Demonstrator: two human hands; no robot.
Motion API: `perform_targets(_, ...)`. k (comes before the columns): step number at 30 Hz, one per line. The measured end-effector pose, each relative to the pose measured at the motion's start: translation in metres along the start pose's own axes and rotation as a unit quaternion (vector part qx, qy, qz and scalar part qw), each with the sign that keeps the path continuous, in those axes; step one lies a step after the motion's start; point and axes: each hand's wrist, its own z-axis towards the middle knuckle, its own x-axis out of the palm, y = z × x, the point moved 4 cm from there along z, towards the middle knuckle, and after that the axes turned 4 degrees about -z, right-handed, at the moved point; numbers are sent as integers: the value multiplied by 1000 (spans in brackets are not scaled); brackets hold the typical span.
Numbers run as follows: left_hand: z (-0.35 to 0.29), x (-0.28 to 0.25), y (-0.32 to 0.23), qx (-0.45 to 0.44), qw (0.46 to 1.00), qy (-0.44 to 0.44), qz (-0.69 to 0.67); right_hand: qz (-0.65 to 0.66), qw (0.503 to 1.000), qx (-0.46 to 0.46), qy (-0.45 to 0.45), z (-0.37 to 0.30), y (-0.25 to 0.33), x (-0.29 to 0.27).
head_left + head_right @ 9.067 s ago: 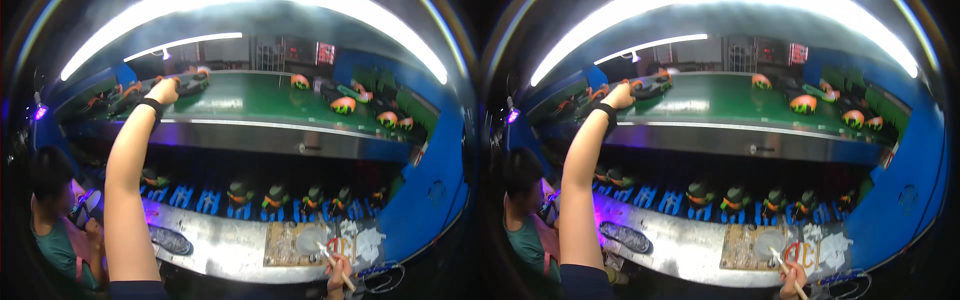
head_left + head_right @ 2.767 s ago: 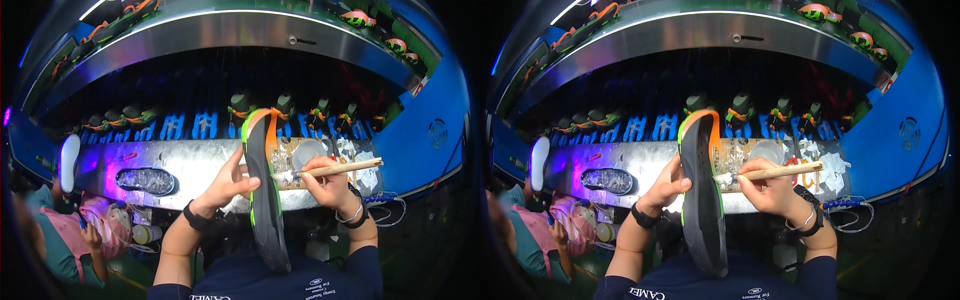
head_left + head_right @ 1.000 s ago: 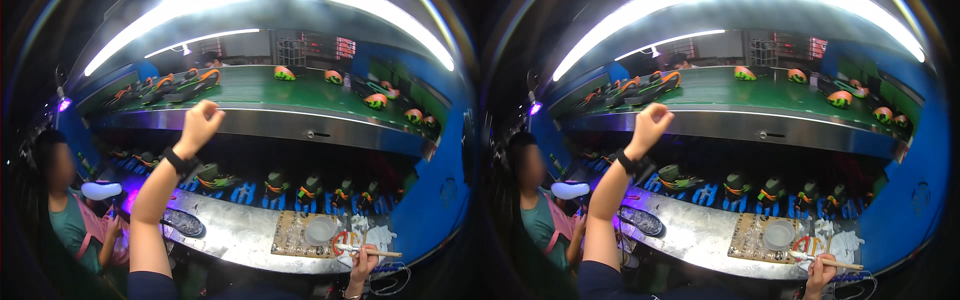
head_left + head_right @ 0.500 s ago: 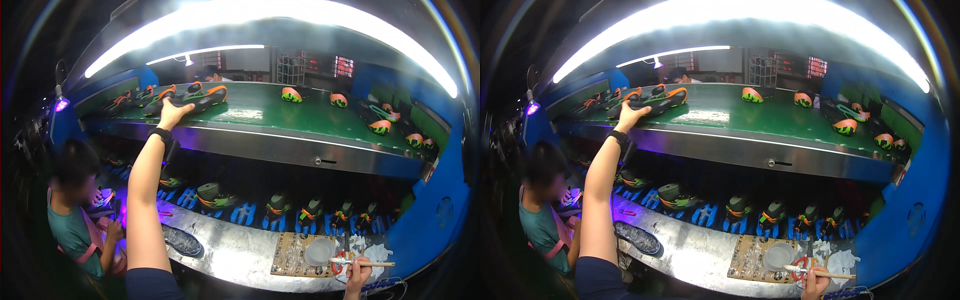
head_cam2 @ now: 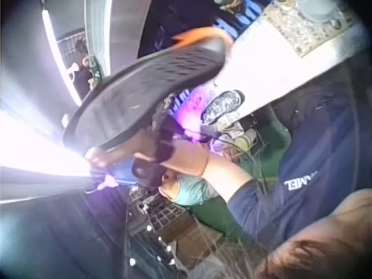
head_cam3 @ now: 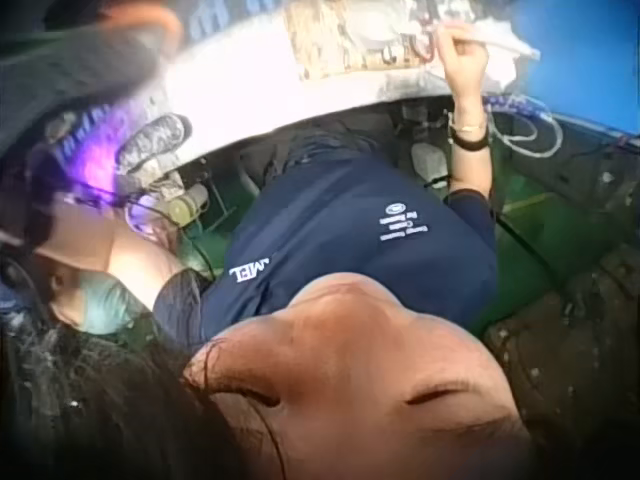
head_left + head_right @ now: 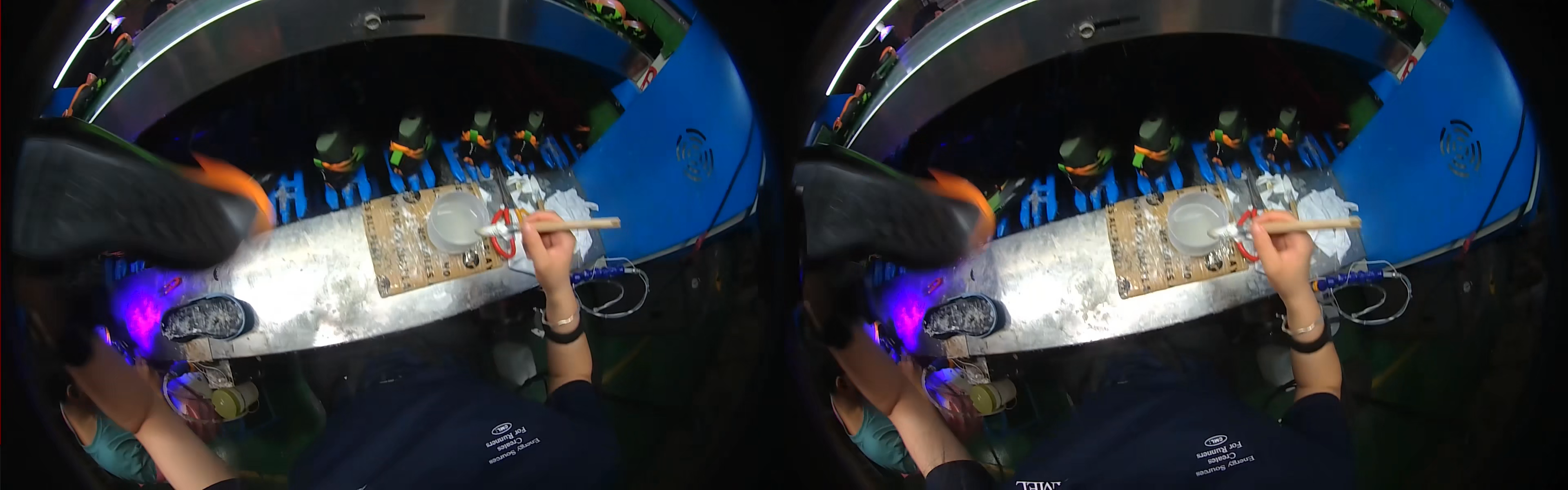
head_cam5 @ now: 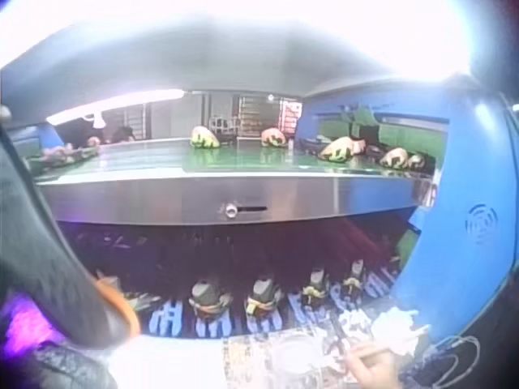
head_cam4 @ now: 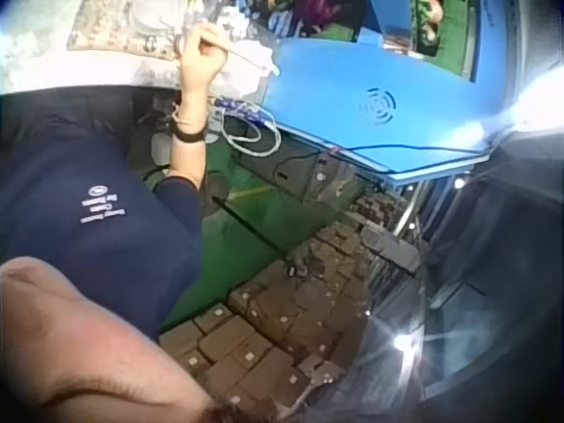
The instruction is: The person is applying glue to the edges of shoe soles using a brush and placing them on a conveyor belt.
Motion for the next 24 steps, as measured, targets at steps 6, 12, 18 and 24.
perform_targets(6,-113,151,64,-269,917,243,-168,-83,995,36,52,4,-33,19)
perform_targets(12,-224,182,107,-474,762,228,-377,-213,974,23,75,5,-46,21)
perform_targets(18,-261,185,87,-480,666,295,-488,-138,990,17,35,9,-25,15)
perform_targets(24,-292,192,70,-539,662,290,-432,-79,991,42,100,5,-8,23)
